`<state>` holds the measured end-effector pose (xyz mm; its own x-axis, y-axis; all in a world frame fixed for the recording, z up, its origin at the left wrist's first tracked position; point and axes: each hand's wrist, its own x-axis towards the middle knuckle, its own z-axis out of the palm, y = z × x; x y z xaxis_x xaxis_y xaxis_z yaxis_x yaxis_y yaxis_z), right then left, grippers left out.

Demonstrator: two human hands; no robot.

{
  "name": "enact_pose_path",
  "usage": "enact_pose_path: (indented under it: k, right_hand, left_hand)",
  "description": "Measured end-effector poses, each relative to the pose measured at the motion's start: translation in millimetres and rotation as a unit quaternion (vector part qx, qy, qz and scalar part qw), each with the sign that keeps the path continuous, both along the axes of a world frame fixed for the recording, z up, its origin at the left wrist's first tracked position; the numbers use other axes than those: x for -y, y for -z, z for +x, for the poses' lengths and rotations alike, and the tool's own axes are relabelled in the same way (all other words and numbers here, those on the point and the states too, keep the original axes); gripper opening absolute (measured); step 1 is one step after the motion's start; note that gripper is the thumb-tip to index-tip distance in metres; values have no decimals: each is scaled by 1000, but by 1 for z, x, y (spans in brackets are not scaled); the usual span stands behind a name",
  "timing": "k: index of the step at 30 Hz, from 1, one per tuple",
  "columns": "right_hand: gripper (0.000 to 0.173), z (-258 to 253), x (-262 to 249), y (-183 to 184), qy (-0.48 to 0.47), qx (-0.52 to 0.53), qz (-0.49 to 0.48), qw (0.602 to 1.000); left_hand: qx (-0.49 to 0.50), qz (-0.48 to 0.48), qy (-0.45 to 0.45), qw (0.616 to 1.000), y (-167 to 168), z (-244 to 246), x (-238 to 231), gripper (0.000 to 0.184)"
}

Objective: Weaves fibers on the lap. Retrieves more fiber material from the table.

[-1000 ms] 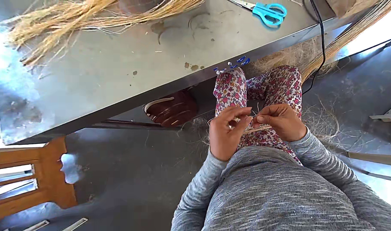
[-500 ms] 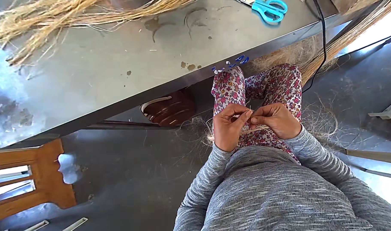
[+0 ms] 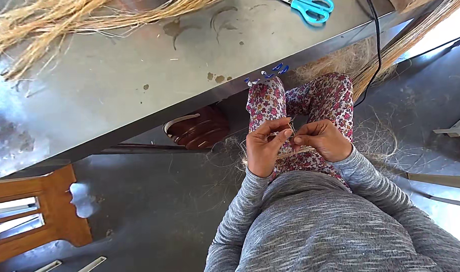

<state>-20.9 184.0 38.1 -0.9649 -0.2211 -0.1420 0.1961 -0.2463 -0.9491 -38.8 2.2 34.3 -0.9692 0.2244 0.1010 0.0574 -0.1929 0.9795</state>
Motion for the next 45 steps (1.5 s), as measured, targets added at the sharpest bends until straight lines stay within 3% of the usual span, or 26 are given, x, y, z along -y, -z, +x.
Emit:
enact_pose_path:
  k: [6,14,18,20,23,25,30,33,36,42,45]
  right_hand:
    - [16,1,-2,1,-5,49,-45,998]
    - [20,3,-5,2,-22,92,-104,990]
    - [21,5,-7,5,-20,74,-101,992]
    - [16,4,-12,3,-22,57,-72,996]
    - [6,4,-24,-1,15,-68,91,993]
    - [8,5,-32,-2,57,-126,166,976]
    - [17,11,-35,-9,67,-160,176,969]
    - [15,12,-35,-8,62,-145,148,976]
    - [7,10,-38,-3,87,-177,154,968]
    - [4,10,-48,-2,113,-226,182,950]
    - [3,9,-55,0,122,-258,212,935]
  left_hand:
    - [112,75,116,984,8,-1,0,25]
    - [207,176,139,952,9,-1,-10,21]
    - [200,198,137,950,9,3,-13,18]
    - [187,181,114,959,10,4,-16,18]
    - [134,110,64,983,13,5,-21,18]
    - [78,54,42,995,15,6,-23,15]
    - [23,-21,74,997,6,12,-30,8]
    - [2,-69,92,993,1,15,-35,5]
    - [24,-60,112,992,2,16,-38,4]
    - [231,81,131,961,1,16,-39,26]
    - [226,76,127,963,5,16,-36,32]
